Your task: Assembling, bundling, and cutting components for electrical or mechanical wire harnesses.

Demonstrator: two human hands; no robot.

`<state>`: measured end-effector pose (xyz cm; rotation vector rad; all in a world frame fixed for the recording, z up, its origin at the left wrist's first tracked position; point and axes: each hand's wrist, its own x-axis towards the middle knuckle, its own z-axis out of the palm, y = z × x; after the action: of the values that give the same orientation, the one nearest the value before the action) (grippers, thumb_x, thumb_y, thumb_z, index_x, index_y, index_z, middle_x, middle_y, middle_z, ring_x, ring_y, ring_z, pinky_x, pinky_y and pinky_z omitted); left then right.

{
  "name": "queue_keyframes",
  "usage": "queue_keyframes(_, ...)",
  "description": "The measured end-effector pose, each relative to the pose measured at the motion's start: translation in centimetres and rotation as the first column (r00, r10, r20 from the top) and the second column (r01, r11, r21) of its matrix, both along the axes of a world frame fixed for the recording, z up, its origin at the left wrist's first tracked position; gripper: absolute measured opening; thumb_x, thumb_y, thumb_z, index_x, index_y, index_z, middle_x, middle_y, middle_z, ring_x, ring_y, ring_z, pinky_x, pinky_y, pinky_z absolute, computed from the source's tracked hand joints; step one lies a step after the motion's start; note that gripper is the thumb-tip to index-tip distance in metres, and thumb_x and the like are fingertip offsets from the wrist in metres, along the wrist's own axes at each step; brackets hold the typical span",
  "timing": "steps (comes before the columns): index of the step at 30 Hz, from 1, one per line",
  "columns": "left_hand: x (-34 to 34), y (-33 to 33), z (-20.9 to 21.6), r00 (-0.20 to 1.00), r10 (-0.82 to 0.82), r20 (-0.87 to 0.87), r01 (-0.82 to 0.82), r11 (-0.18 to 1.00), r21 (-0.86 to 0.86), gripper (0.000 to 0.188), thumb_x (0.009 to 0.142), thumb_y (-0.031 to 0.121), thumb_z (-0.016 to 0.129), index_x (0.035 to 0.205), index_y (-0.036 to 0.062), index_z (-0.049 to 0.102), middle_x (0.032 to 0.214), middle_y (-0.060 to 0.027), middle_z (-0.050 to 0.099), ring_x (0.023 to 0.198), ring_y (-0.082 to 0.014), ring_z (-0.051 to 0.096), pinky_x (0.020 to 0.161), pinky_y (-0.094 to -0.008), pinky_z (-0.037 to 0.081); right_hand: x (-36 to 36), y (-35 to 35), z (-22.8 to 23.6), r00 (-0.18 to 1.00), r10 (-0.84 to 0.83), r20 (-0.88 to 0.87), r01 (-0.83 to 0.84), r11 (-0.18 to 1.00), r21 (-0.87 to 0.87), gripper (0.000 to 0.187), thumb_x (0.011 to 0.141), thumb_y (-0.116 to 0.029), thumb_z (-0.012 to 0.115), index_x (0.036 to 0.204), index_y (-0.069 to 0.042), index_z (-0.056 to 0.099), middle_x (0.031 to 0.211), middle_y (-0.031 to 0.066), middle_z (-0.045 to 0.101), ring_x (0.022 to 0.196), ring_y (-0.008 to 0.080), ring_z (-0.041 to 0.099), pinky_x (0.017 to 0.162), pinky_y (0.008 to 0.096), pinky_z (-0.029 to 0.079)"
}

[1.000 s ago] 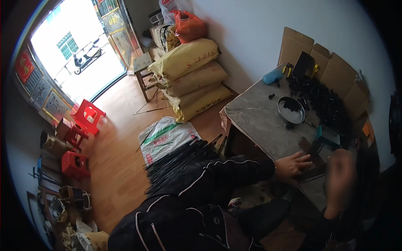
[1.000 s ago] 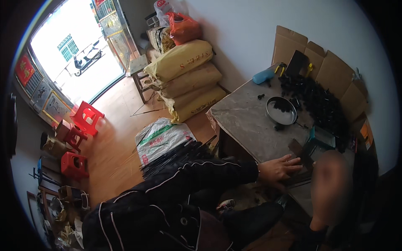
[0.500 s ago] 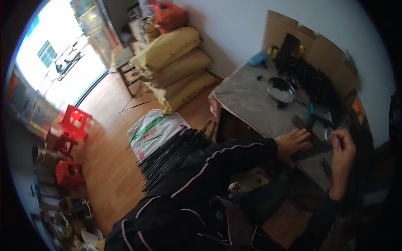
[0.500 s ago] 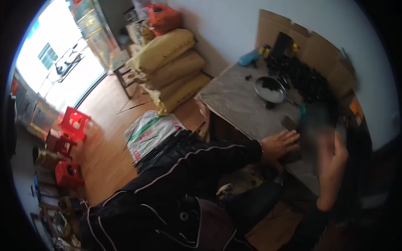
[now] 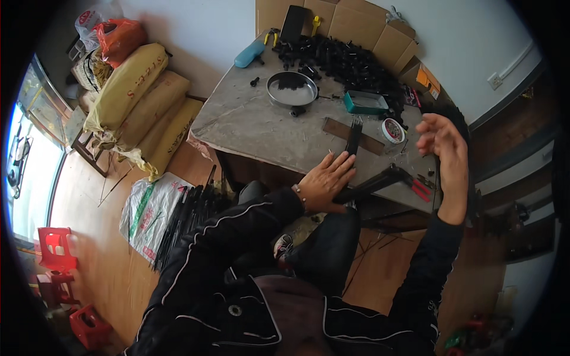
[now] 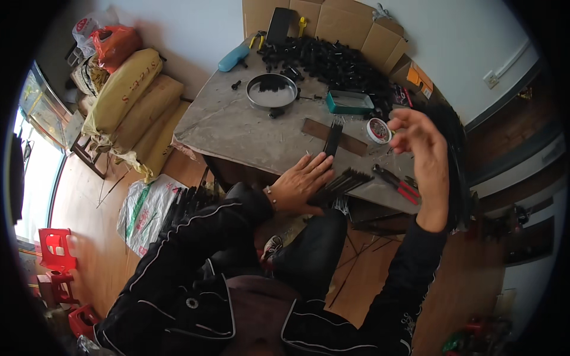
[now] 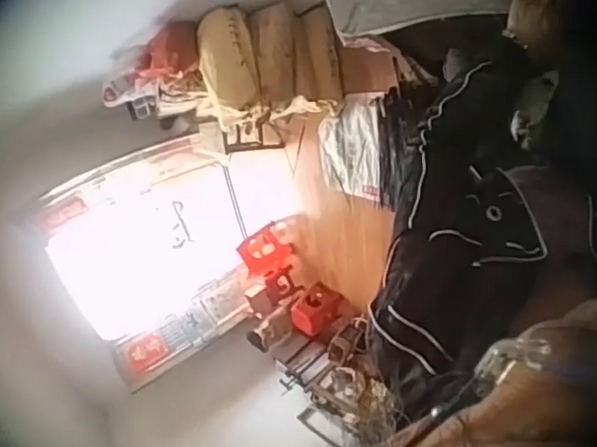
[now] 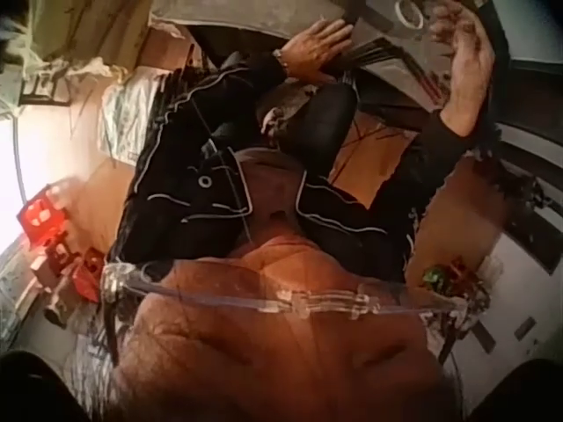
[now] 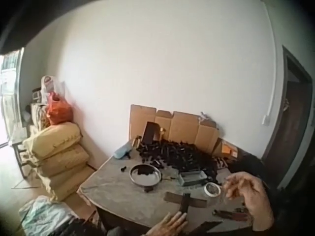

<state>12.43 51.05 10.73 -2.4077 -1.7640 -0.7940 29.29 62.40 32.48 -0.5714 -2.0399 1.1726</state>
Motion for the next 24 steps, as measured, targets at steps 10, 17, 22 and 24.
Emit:
queue_keyframes(10, 0.3, 0.0, 1.3, 0.999, 0.025, 0.039, -0.020, 0.994, -0.104, 0.097, 0.071, 0.060, 0.070, 0.141, 0.0004, 0.039, 0.154, -0.0218, 0.022, 0.146, -0.0366, 0.014, 0.115, -0.0544, 0.012, -9.8, 8.7, -16.2, 0.907, -0.288, 0.306, -0.022, 0.695, 0.719, 0.010, 0.084, -0.010, 0.061, 0.088, -0.003, 0.068, 0.091, 0.0098, 0.066, 0.092, 0.0286, 0.061, 0.077, 0.0369, 0.049)
queue_keyframes(17, 0.1, 0.3, 1.9, 0.993, 0.050, 0.105, -0.032, 0.986, -0.164, 0.096, 0.068, 0.057, 0.072, 0.139, 0.0007, 0.042, 0.153, -0.0218, 0.024, 0.145, -0.0371, 0.017, 0.115, -0.0550, 0.011, -11.0, 13.6, -14.6, 0.935, -0.143, 0.324, -0.013, 0.901, 0.435, 0.015, 0.086, -0.011, 0.063, 0.094, -0.001, 0.069, 0.088, 0.0112, 0.070, 0.076, 0.0223, 0.067, 0.069, 0.0315, 0.050)
queue_keyframes(22, -0.1, 0.6, 2.5, 0.993, 0.076, 0.091, -0.051, 0.969, -0.242, 0.095, 0.065, 0.052, 0.071, 0.141, 0.0018, 0.041, 0.154, -0.0206, 0.024, 0.145, -0.0375, 0.018, 0.116, -0.0557, 0.010, -11.5, 16.3, -13.3, 0.870, -0.296, 0.395, 0.075, 0.871, 0.485, 0.018, 0.088, -0.014, 0.062, 0.098, -0.001, 0.069, 0.085, 0.0099, 0.070, 0.069, 0.0153, 0.063, 0.064, 0.0277, 0.049)
queue_keyframes(24, -0.1, 0.6, 2.4, 0.992, 0.082, 0.094, -0.055, 0.965, -0.258, 0.094, 0.066, 0.052, 0.070, 0.141, 0.0025, 0.041, 0.155, -0.0199, 0.023, 0.145, -0.0374, 0.018, 0.115, -0.0563, 0.010, -11.3, 15.3, -13.5, 0.798, -0.005, 0.603, -0.044, 0.997, 0.066, 0.020, 0.090, -0.015, 0.060, 0.102, -0.002, 0.069, 0.082, 0.0055, 0.068, 0.065, 0.0097, 0.058, 0.060, 0.0250, 0.046)
